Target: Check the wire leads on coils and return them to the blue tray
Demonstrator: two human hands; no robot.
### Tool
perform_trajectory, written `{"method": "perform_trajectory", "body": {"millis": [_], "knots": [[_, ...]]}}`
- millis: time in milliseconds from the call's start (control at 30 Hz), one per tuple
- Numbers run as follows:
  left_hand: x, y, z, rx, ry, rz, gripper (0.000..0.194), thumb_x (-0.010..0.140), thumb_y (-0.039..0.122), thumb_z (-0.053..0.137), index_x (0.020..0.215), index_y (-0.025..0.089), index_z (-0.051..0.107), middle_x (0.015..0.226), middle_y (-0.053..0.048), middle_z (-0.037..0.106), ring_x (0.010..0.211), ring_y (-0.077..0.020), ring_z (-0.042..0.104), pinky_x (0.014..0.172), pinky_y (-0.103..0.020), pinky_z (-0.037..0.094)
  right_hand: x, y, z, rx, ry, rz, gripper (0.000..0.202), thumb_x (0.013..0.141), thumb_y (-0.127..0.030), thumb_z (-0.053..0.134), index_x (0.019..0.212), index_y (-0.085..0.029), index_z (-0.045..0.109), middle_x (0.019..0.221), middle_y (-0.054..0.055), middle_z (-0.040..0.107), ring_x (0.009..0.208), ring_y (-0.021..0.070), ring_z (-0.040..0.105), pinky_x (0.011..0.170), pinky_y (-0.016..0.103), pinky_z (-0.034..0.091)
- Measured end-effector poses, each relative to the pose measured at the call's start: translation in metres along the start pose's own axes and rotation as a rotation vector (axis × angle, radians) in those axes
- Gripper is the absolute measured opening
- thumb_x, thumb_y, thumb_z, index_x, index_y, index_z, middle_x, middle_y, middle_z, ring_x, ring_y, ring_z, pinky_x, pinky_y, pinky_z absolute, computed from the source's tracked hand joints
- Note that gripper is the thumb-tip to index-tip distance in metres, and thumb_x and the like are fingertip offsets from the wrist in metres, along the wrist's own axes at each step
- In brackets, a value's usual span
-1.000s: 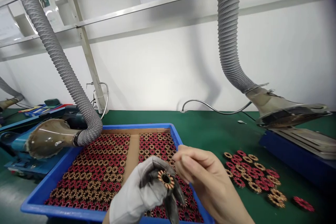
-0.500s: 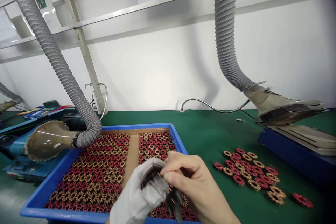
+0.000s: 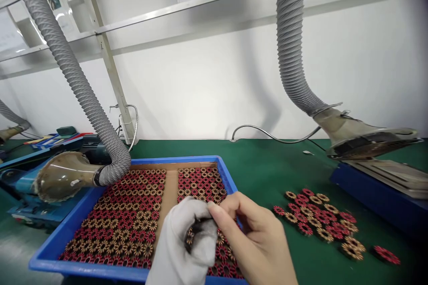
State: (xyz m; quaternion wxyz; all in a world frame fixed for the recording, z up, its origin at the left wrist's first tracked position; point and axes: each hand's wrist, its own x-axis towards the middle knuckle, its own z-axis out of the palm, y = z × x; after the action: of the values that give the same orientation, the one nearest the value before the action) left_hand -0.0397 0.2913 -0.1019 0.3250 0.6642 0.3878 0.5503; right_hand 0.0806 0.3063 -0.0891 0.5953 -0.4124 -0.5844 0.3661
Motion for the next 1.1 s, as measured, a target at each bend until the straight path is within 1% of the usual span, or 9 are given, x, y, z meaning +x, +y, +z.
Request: {"method": "perform_trajectory", "body": {"millis": [67,133,300,367,433,600,800,933,1100], "knots": [[-0.002,0.008,0.004,0.110,0.120,0.088,0.012,0.084,0.017,0.049,0.080,0.019,0.060,0.078,0.002,0.058,0.077,-0.0095,0.054,0.096,-0.024,0.036,0.001,0.003,-0.003,0.207,-0.090,0.185,0.057,0.074,-0.056,0.054,0.056,-0.007,0.033,0.044,-0.003,0.027,0.041,-0.0067,0.025,0.040,0.006,0.023],[-0.003,0.013,0.007,0.151,0.198,0.141,0.011,0.081,0.014,0.052,0.080,0.021,0.060,0.077,0.005,0.059,0.076,-0.0084,0.054,0.094,-0.022,0.036,0.001,0.005,-0.009,0.304,-0.110,0.159,0.054,0.078,-0.057,0.047,0.058,-0.009,0.033,0.044,-0.003,0.025,0.041,-0.0043,0.027,0.040,0.009,0.025],[-0.002,0.005,0.007,0.152,0.287,0.201,0.012,0.082,0.012,0.053,0.080,0.022,0.059,0.081,0.004,0.060,0.077,-0.0073,0.054,0.083,-0.017,0.039,0.001,-0.002,-0.021,-0.310,-0.001,-0.483,0.007,0.076,-0.015,0.058,0.079,-0.010,0.062,0.068,0.000,0.059,0.063,-0.0082,0.053,0.063,-0.004,0.043],[0.000,0.000,0.007,0.153,0.280,0.263,0.014,0.084,0.009,0.047,0.085,0.022,0.055,0.082,0.005,0.056,0.075,-0.0053,0.050,0.075,-0.014,0.039,0.003,-0.008,-0.020,-0.398,-0.012,-0.697,0.026,0.067,0.000,0.062,0.088,-0.014,0.062,0.075,-0.004,0.062,0.069,-0.0090,0.056,0.067,-0.004,0.045],[0.003,-0.002,0.006,0.155,0.278,0.320,0.017,0.085,0.008,0.043,0.089,0.023,0.052,0.081,0.005,0.053,0.073,-0.0040,0.048,0.070,-0.012,0.038,0.005,-0.013,-0.016,-0.354,-0.056,-0.781,0.034,0.061,0.008,0.062,0.088,-0.013,0.061,0.073,-0.005,0.061,0.069,-0.0070,0.057,0.065,0.000,0.047],[0.012,-0.002,0.000,0.225,0.184,0.462,0.021,0.081,0.005,0.042,0.092,0.022,0.049,0.073,0.005,0.051,0.061,-0.0036,0.045,0.059,-0.011,0.038,0.009,-0.015,-0.011,-0.285,-0.056,-0.802,0.027,0.058,0.012,0.060,0.077,-0.007,0.062,0.070,0.000,0.061,0.068,-0.0034,0.058,0.062,0.005,0.048],[0.012,-0.001,-0.010,0.318,0.101,0.460,0.023,0.082,0.004,0.045,0.094,0.023,0.048,0.077,0.006,0.056,0.068,-0.0033,0.054,0.065,-0.009,0.044,0.009,-0.010,-0.011,-0.294,-0.092,-0.802,0.033,0.057,0.013,0.060,0.082,-0.009,0.059,0.072,-0.001,0.061,0.069,-0.0039,0.056,0.062,0.006,0.048],[0.012,0.005,-0.008,0.371,0.165,0.392,0.009,0.080,0.015,0.054,0.088,0.016,0.057,0.074,-0.002,0.058,0.067,-0.0105,0.057,0.062,-0.017,0.048,0.010,-0.009,-0.013,-0.340,-0.063,-0.797,0.033,0.060,0.008,0.062,0.086,-0.011,0.060,0.070,-0.003,0.059,0.067,-0.0059,0.054,0.062,0.004,0.046],[0.017,0.010,-0.005,0.445,0.252,0.306,0.022,0.079,0.034,0.062,0.089,0.014,0.062,0.072,-0.007,0.057,0.071,-0.0163,0.058,0.065,-0.025,0.051,0.009,-0.007,-0.015,-0.379,-0.105,-0.813,0.027,0.063,0.004,0.062,0.083,-0.013,0.060,0.073,-0.004,0.061,0.070,-0.0061,0.054,0.065,0.005,0.045]]}}
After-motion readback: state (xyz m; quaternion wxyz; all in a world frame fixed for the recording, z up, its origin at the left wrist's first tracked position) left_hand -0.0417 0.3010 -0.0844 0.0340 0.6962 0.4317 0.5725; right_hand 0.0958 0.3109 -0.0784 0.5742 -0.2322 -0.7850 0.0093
